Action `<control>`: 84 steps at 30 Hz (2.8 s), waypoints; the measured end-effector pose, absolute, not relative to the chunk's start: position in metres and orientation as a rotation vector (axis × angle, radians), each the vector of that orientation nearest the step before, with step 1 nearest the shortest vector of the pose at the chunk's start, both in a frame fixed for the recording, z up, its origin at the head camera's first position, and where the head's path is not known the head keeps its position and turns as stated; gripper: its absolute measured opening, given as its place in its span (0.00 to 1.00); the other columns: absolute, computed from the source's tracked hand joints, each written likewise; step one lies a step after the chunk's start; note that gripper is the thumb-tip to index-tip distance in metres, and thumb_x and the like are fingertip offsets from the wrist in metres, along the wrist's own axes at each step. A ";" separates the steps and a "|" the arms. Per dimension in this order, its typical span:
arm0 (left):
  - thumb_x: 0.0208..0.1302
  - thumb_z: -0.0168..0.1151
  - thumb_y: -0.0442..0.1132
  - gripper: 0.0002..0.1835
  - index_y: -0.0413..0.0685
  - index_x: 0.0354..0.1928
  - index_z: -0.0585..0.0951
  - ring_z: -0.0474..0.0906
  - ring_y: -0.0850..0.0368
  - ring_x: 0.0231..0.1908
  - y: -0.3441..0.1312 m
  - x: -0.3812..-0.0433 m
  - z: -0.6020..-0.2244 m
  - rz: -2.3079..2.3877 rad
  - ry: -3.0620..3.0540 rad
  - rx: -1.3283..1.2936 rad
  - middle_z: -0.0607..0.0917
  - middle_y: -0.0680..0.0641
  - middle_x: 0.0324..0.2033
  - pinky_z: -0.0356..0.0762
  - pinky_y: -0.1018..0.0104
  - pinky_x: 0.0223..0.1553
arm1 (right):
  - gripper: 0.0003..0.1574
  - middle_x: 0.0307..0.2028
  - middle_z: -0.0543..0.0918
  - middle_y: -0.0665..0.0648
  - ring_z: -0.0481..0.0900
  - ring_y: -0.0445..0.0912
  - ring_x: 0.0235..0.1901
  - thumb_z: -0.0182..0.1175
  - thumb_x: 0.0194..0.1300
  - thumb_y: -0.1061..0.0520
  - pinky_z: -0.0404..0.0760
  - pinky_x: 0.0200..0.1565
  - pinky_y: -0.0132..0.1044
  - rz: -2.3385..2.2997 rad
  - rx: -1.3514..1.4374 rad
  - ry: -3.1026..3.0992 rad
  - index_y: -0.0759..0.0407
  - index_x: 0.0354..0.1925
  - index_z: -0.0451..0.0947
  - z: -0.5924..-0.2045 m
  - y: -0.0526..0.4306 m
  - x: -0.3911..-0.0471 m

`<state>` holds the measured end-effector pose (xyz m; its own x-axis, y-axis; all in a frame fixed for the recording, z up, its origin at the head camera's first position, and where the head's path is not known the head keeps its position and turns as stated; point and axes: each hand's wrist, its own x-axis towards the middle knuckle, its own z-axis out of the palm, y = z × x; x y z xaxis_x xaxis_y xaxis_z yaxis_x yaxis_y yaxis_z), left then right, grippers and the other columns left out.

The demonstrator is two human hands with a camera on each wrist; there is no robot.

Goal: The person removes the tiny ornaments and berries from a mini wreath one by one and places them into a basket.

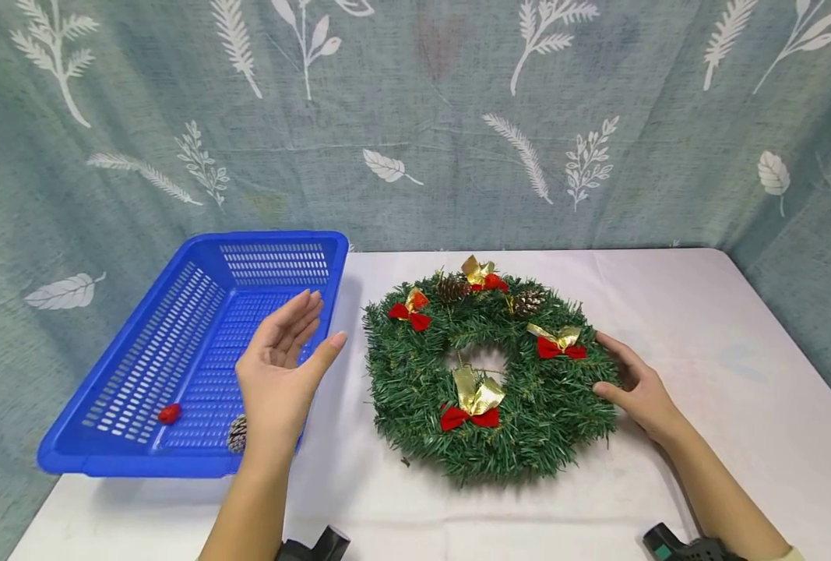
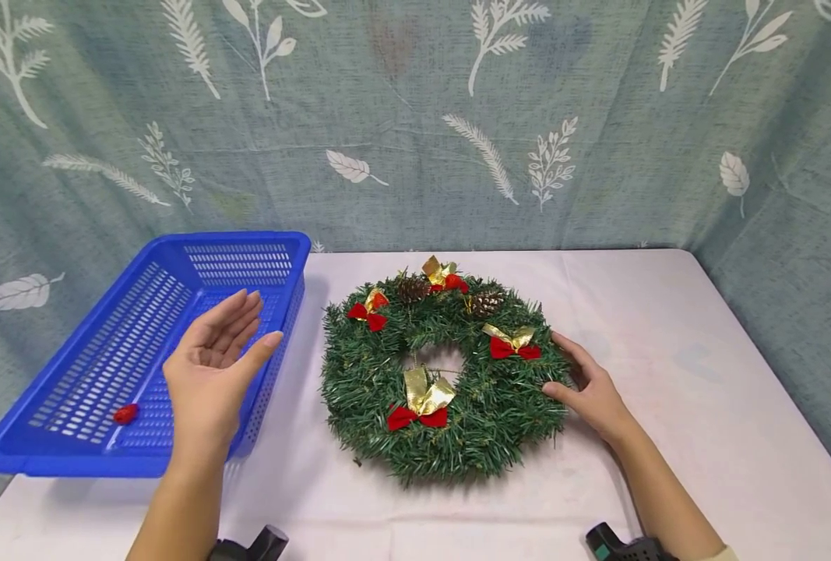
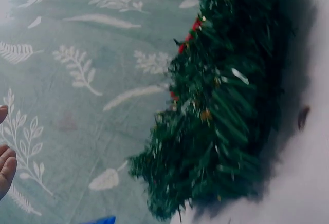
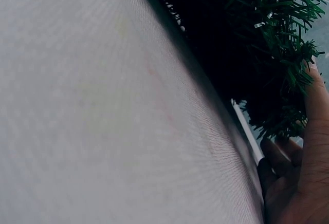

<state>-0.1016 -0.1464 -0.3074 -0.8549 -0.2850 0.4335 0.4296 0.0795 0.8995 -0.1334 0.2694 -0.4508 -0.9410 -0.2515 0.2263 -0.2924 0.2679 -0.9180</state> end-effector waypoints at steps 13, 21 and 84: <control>0.48 0.68 0.21 0.29 0.32 0.57 0.74 0.76 0.54 0.56 -0.119 -0.118 -0.308 -1.816 -1.836 -0.300 0.79 0.36 0.54 0.72 0.65 0.59 | 0.45 0.67 0.58 0.37 0.54 0.23 0.62 0.58 0.63 0.68 0.57 0.58 0.12 1.789 0.522 -2.484 0.58 0.72 0.51 -0.450 0.270 -0.133; 0.52 0.70 0.29 0.29 0.38 0.58 0.74 0.75 0.59 0.55 -0.107 -0.136 -0.311 -1.790 -1.941 -0.260 0.80 0.44 0.53 0.71 0.67 0.60 | 0.44 0.66 0.58 0.34 0.54 0.23 0.62 0.58 0.63 0.68 0.57 0.58 0.12 1.783 0.516 -2.488 0.58 0.72 0.52 -0.452 0.270 -0.133; 0.51 0.67 0.23 0.30 0.34 0.59 0.72 0.72 0.45 0.58 -0.076 -0.222 -0.375 -2.127 -2.241 0.164 0.77 0.36 0.55 0.66 0.61 0.65 | 0.45 0.65 0.58 0.33 0.54 0.22 0.63 0.57 0.62 0.70 0.57 0.58 0.12 1.783 0.563 -2.470 0.59 0.73 0.50 -0.451 0.270 -0.131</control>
<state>-0.2219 -0.0761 -0.3745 -0.9933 -0.1094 -0.0380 -0.0437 0.0500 0.9978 -0.1311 0.2703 -0.4514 -0.9330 -0.2646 0.2440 -0.3150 0.2720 -0.9093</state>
